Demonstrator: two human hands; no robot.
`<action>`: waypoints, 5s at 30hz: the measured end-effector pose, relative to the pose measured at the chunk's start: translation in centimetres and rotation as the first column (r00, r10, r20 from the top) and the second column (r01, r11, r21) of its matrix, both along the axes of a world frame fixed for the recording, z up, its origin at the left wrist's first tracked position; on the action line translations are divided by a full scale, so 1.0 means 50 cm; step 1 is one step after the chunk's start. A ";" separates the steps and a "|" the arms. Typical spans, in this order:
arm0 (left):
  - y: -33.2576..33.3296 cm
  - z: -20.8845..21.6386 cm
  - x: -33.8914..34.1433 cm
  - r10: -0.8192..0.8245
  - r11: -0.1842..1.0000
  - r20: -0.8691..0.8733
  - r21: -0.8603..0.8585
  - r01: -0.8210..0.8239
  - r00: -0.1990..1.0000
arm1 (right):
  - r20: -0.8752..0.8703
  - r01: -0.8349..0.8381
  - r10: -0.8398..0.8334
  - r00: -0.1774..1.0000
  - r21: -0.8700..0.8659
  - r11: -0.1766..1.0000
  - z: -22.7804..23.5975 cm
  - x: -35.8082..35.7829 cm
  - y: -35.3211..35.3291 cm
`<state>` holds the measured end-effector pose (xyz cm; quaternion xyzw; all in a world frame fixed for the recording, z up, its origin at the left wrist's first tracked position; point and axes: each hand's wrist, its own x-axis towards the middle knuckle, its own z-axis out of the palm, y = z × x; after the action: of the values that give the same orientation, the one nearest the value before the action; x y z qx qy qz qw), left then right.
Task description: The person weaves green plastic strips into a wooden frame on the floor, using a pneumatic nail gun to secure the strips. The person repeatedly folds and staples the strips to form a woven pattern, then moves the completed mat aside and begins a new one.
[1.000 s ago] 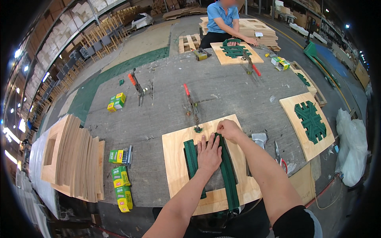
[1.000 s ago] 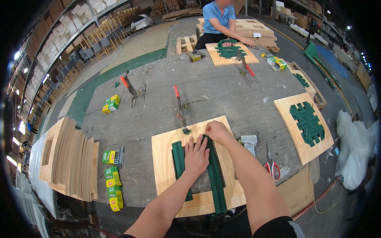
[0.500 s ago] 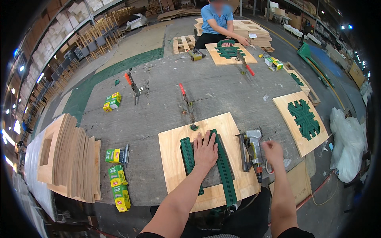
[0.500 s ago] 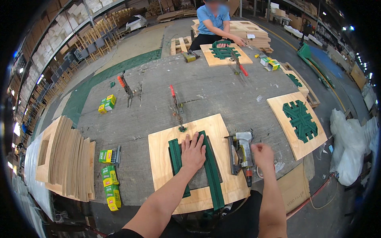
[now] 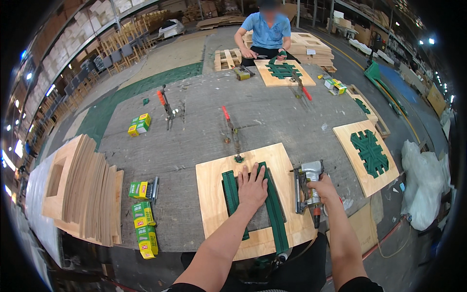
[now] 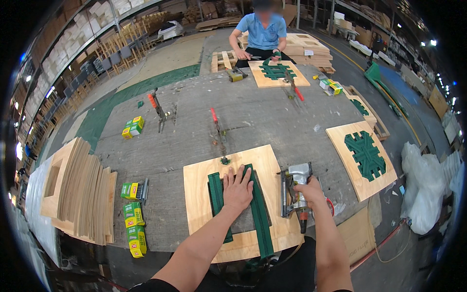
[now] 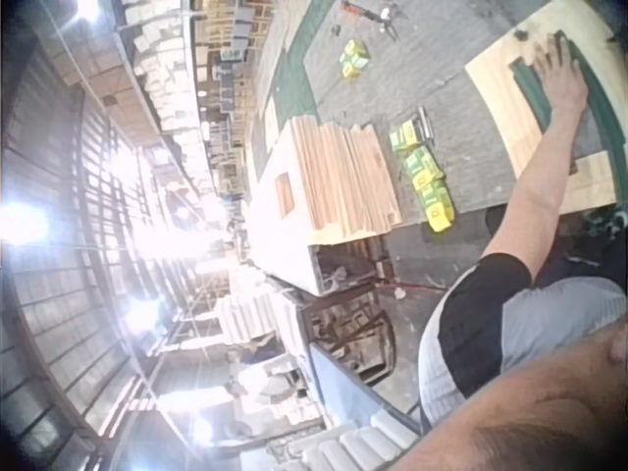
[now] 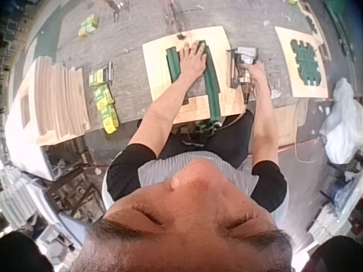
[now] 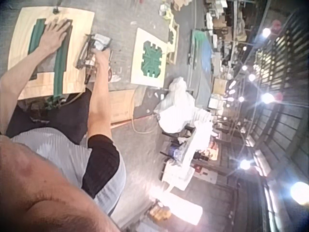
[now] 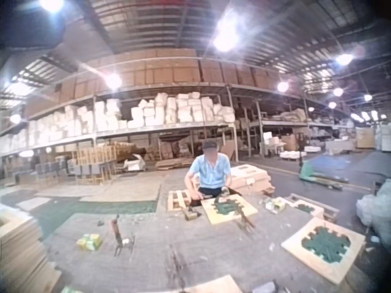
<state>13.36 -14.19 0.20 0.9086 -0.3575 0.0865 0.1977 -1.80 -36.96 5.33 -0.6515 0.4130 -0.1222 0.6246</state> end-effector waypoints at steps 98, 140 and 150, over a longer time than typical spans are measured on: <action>0.028 -0.001 0.014 0.035 0.941 -0.101 -0.332 -0.067 0.994 | -0.216 -0.550 0.519 0.827 -0.119 0.827 0.093 0.282 0.179; 0.010 -0.008 0.014 0.041 0.934 -0.009 -0.354 -0.042 0.999 | 0.306 -0.041 0.126 0.944 -0.267 0.963 0.077 -0.130 0.030; 0.005 0.055 -0.152 0.185 0.982 -0.434 0.105 -0.154 0.882 | 0.243 0.084 -0.076 0.967 -0.025 0.996 -0.028 -0.503 0.172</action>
<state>5.76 -13.92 2.96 0.9384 -0.2252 -0.1170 0.2345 -26.93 -28.35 3.92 -0.6252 0.3575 -0.2330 0.6534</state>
